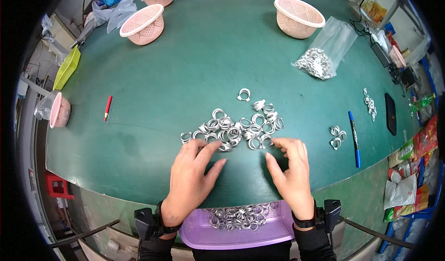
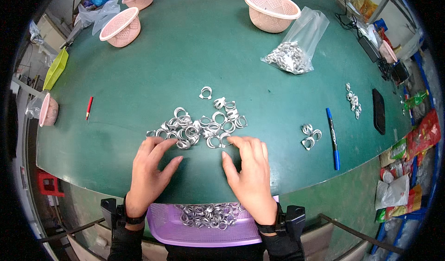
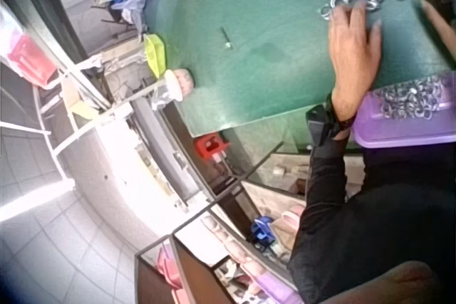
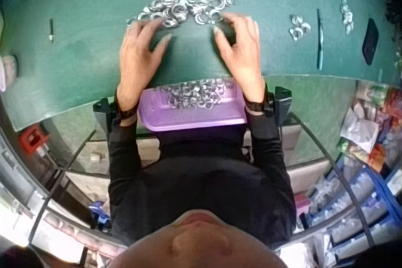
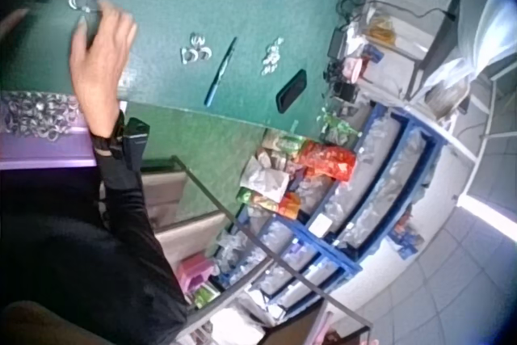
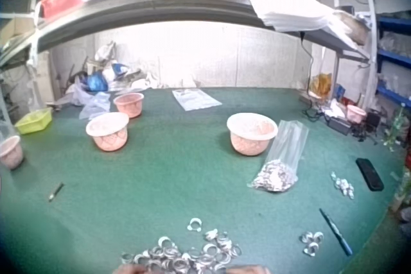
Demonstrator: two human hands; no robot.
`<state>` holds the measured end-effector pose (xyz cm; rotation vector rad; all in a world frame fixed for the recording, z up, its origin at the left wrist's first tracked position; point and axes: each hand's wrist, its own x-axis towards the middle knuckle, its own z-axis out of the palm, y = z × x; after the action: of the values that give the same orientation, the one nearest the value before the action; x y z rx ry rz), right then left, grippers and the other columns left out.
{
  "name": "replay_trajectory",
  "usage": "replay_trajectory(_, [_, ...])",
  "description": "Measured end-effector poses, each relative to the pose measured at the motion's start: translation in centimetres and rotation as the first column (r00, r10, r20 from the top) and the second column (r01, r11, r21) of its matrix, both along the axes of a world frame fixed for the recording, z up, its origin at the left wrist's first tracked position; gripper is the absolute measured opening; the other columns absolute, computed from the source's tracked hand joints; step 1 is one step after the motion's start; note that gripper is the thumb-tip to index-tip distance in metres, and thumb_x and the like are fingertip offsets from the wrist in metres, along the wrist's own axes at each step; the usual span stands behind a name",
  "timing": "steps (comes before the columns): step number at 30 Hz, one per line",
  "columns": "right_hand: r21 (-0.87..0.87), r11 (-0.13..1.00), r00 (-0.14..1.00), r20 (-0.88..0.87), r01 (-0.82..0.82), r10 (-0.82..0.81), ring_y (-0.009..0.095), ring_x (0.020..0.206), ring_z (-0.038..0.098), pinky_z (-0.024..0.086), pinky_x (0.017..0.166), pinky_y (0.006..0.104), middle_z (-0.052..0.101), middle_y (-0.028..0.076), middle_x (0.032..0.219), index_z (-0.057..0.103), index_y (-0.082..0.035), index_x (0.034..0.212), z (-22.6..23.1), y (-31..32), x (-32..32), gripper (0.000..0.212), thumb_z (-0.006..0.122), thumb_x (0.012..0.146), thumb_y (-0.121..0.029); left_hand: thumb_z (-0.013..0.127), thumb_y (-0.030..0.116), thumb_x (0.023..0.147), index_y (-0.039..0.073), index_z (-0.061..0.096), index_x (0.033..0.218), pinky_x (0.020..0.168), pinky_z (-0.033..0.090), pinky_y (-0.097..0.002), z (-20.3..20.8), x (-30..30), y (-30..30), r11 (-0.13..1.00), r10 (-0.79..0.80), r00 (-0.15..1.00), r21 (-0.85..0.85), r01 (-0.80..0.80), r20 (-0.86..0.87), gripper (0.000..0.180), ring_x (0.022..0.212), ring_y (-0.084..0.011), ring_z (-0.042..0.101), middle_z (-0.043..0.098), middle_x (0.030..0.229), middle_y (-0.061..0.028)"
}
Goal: Sorting and marking small metal eyelets on a green workbench.
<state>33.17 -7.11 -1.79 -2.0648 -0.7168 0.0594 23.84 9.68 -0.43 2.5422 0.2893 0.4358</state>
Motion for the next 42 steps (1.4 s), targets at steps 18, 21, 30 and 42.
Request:
replay_trajectory(18, [-0.122,0.964,0.971,-0.064,-0.235,0.228,0.028,0.086,0.050,0.042,0.074,0.0343,0.052,0.010,0.096,0.056,-0.004,0.098,1.3,-2.4,-2.0,0.032,0.067,0.068,-0.008,0.071,0.017,0.064,0.006,0.061,0.089,0.064,0.043,-0.0317,-0.2,-2.8,-0.3,0.941,-0.322,0.946,-0.128,0.314,-0.045,0.029,0.075,-0.0234,0.053,0.053,0.090,-0.0093])
replay_trajectory(21, [-0.204,0.957,0.978,-0.023,-0.208,0.208,0.029,0.086,0.049,0.042,0.075,0.0350,0.052,0.011,0.094,0.056,-0.004,0.098,0.8,-1.9,-2.2,0.035,0.068,0.066,-0.010,0.070,0.021,0.066,0.004,0.059,0.091,0.058,0.043,-0.0321,-0.1,-2.6,-1.5,0.978,-0.179,0.982,-0.121,0.171,-0.065,0.032,0.068,-0.0236,0.051,0.051,0.080,-0.0098])
replay_trajectory(30, [0.343,0.926,0.830,-0.461,-0.160,0.315,0.015,0.082,0.055,0.046,0.069,0.0246,0.053,0.009,0.095,0.055,0.002,0.103,-0.2,-2.6,-3.2,0.034,0.066,0.071,0.001,0.070,0.010,0.069,-0.005,0.054,0.097,0.064,0.048,-0.0260,-0.2,-2.6,-2.7,0.857,-0.154,0.982,-0.510,0.076,-0.112,0.036,0.073,-0.0178,0.059,0.058,0.084,-0.0123])
replay_trajectory(42, [0.773,0.606,0.554,-0.592,0.187,0.585,0.021,0.087,0.059,0.051,0.074,0.0295,0.055,0.015,0.097,0.045,0.004,0.103,-1.2,-2.3,-5.4,0.040,0.064,0.069,0.011,0.067,-0.009,0.067,-0.007,0.052,0.102,0.079,0.050,-0.0286,-1.1,-3.4,-4.3,0.099,-0.118,0.971,-0.970,0.220,0.208,0.038,0.088,-0.0172,0.058,0.055,0.101,-0.0149])
